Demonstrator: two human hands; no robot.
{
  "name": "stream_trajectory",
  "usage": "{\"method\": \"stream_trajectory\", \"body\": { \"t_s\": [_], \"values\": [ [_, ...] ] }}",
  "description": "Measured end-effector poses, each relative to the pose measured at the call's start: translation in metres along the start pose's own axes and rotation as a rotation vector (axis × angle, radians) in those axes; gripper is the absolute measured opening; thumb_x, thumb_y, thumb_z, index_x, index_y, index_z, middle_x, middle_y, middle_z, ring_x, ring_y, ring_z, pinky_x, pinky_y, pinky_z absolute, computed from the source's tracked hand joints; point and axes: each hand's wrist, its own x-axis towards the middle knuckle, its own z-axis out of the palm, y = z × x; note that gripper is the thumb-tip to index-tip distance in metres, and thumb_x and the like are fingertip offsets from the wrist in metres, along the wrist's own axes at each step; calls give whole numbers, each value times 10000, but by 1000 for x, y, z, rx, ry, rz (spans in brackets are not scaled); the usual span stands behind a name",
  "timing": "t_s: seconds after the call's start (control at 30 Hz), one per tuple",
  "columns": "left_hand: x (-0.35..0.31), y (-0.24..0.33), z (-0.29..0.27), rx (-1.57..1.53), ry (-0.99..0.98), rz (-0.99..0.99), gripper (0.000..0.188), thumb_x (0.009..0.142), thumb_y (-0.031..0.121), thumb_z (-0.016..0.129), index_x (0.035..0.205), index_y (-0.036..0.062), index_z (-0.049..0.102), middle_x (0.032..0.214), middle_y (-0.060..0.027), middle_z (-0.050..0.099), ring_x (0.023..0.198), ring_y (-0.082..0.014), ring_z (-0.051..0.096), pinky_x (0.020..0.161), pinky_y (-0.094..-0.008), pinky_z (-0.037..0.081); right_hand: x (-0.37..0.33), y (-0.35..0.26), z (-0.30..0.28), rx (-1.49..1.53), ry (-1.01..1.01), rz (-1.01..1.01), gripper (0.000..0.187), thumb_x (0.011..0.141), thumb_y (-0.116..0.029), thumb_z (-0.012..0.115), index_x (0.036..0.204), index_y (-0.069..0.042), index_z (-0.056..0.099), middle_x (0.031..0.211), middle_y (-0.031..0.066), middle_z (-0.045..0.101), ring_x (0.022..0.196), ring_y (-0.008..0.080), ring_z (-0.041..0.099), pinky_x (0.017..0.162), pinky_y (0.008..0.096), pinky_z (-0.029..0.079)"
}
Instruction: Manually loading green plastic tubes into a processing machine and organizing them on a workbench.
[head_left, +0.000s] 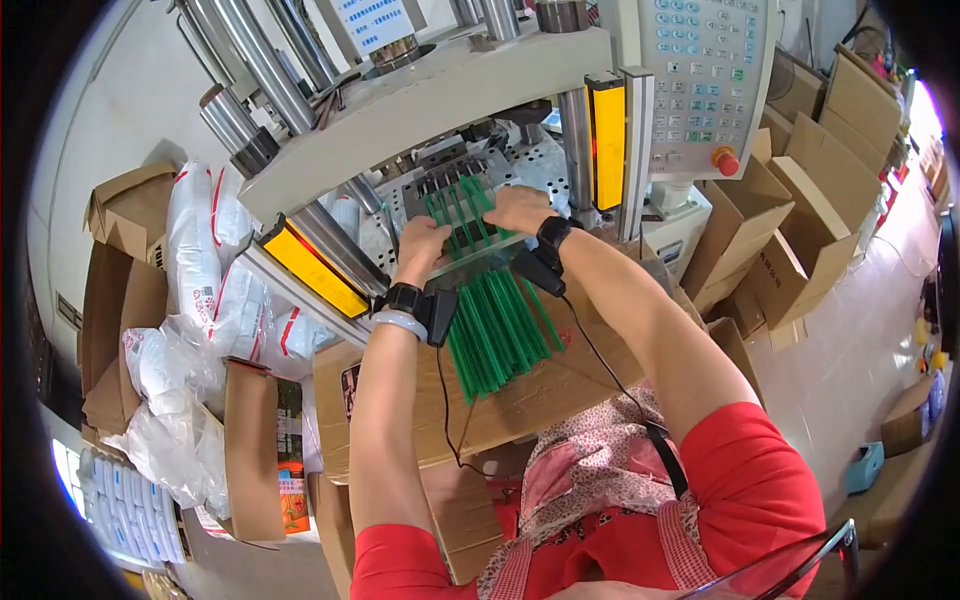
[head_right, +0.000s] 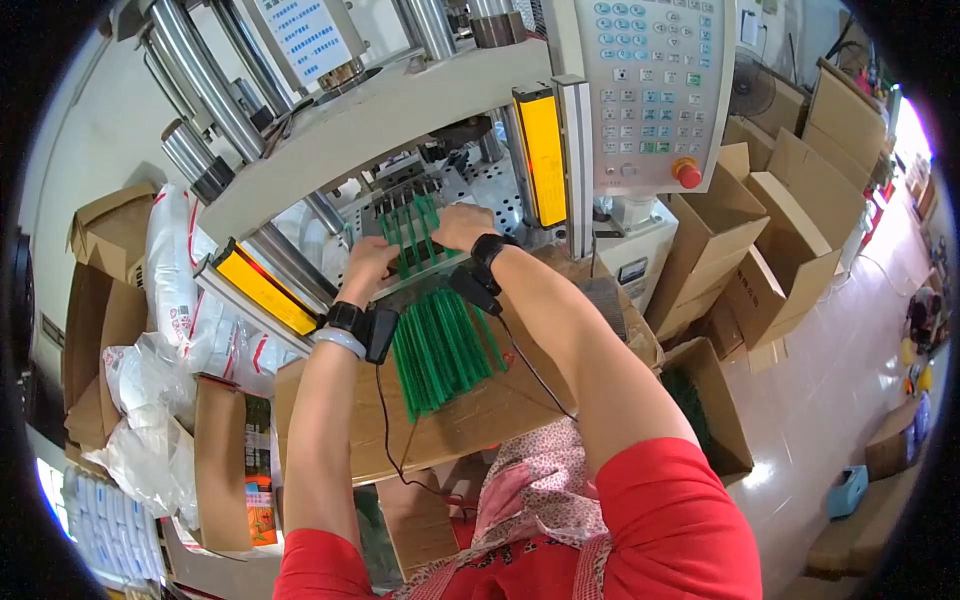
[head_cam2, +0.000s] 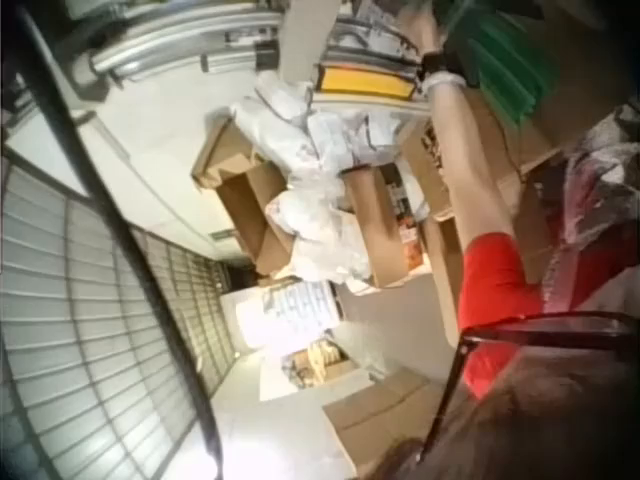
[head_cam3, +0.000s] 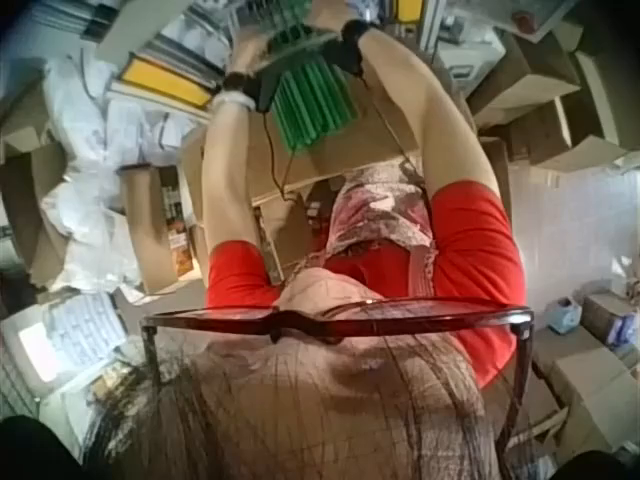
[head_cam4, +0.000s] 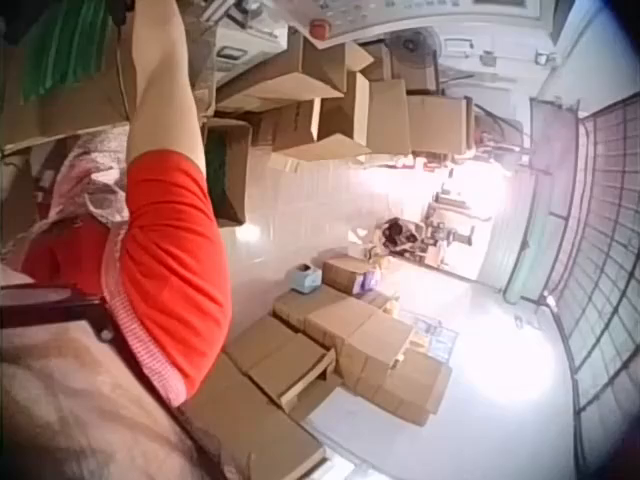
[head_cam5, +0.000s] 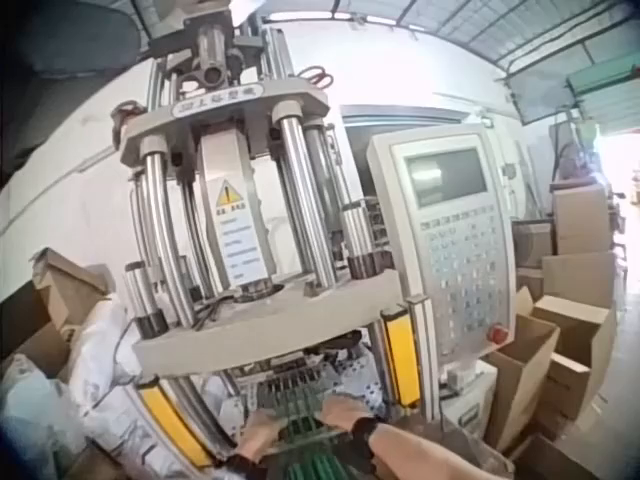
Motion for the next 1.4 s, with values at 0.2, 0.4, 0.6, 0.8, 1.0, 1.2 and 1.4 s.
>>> {"method": "stream_trajectory", "body": {
  "t_s": [0.2,0.4,0.6,0.8,1.0,1.2,1.4],
  "values": [
    [17,0,11,135,46,29,521,773,85,688,1230,-71,491,938,-177,645,738,-290,656,575,-383,522,20,1,16,-151,111,-22,182,803,-205,606,762,-53,696,802,124,676,757,309,660,666,445,511],
    [23,-16,14,201,212,144,603,706,118,743,1224,-62,492,1017,-232,647,907,-351,659,738,-397,522,1,-12,13,-89,218,-31,208,801,-209,585,815,-39,704,865,143,688,850,318,670,721,430,523],
    [20,-11,19,301,244,188,617,704,138,741,1234,-50,486,1117,-264,621,1063,-380,606,827,-407,498,15,-17,23,-51,54,-65,367,784,-345,615,974,-45,709,1103,167,670,1026,342,638,844,432,506],
    [11,8,24,191,169,82,555,732,116,714,1216,-48,496,1129,-267,614,1087,-378,591,809,-417,503,20,-6,31,17,116,-43,390,785,-372,623,987,-49,709,1120,176,663,1036,329,639,857,425,508],
    [27,1,33,191,170,134,500,748,160,701,1167,-57,537,1048,-252,632,950,-357,635,740,-409,502,15,-12,29,-21,158,-43,268,811,-244,590,932,-42,719,1051,163,685,991,340,653,825,406,523],
    [44,-11,31,184,216,79,322,748,182,700,944,-66,640,863,-203,660,797,-332,651,694,-402,486,22,-24,41,-196,244,-99,224,829,-241,580,889,-97,741,994,134,701,955,310,668,777,396,541],
    [10,19,34,-33,221,222,189,817,134,603,815,-54,619,745,-159,639,728,-301,639,656,-426,474,9,-18,28,100,233,-174,283,881,-264,550,913,-35,714,936,167,683,930,307,662,759,371,527]
  ]
}}
